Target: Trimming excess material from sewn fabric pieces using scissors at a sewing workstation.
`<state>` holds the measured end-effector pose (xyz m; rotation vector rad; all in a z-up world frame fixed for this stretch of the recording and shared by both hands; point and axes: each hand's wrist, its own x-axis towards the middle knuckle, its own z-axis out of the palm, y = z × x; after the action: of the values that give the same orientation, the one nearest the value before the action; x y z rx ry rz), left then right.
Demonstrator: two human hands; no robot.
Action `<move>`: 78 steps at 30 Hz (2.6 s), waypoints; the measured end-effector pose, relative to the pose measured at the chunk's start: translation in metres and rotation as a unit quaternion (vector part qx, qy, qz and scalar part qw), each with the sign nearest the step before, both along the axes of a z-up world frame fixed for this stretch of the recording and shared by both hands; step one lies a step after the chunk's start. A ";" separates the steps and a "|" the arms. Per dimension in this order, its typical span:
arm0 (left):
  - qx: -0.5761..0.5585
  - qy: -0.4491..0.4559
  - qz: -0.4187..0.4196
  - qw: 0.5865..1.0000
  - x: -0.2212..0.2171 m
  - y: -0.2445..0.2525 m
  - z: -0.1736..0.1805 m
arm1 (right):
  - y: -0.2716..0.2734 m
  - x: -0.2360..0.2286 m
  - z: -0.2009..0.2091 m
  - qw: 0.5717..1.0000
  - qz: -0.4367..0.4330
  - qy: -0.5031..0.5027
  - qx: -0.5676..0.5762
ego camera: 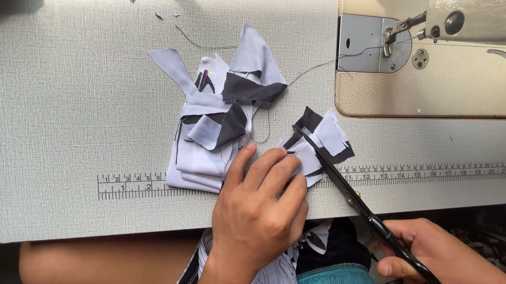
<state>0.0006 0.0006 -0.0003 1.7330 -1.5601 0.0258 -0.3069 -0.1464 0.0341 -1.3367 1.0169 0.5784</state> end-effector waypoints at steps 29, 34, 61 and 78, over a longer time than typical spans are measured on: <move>0.031 -0.011 0.015 0.999 -0.003 0.000 -0.004 | -0.013 -0.005 -0.006 1.000 -0.005 -0.007 0.004; 0.027 -0.014 0.022 0.999 -0.004 0.000 -0.004 | -0.012 -0.016 -0.014 0.999 -0.049 0.006 0.003; -0.016 -0.028 0.062 0.998 -0.006 -0.003 0.002 | -0.018 -0.002 -0.003 0.995 -0.017 -0.092 0.031; 0.141 -0.063 0.137 0.978 -0.058 -0.067 0.013 | -0.078 -0.038 -0.013 0.989 -0.134 -0.061 -0.015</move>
<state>-0.0572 -0.0660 0.0124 2.2009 -1.4558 0.0550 -0.3445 -0.2246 0.0213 -1.2216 1.0846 0.2765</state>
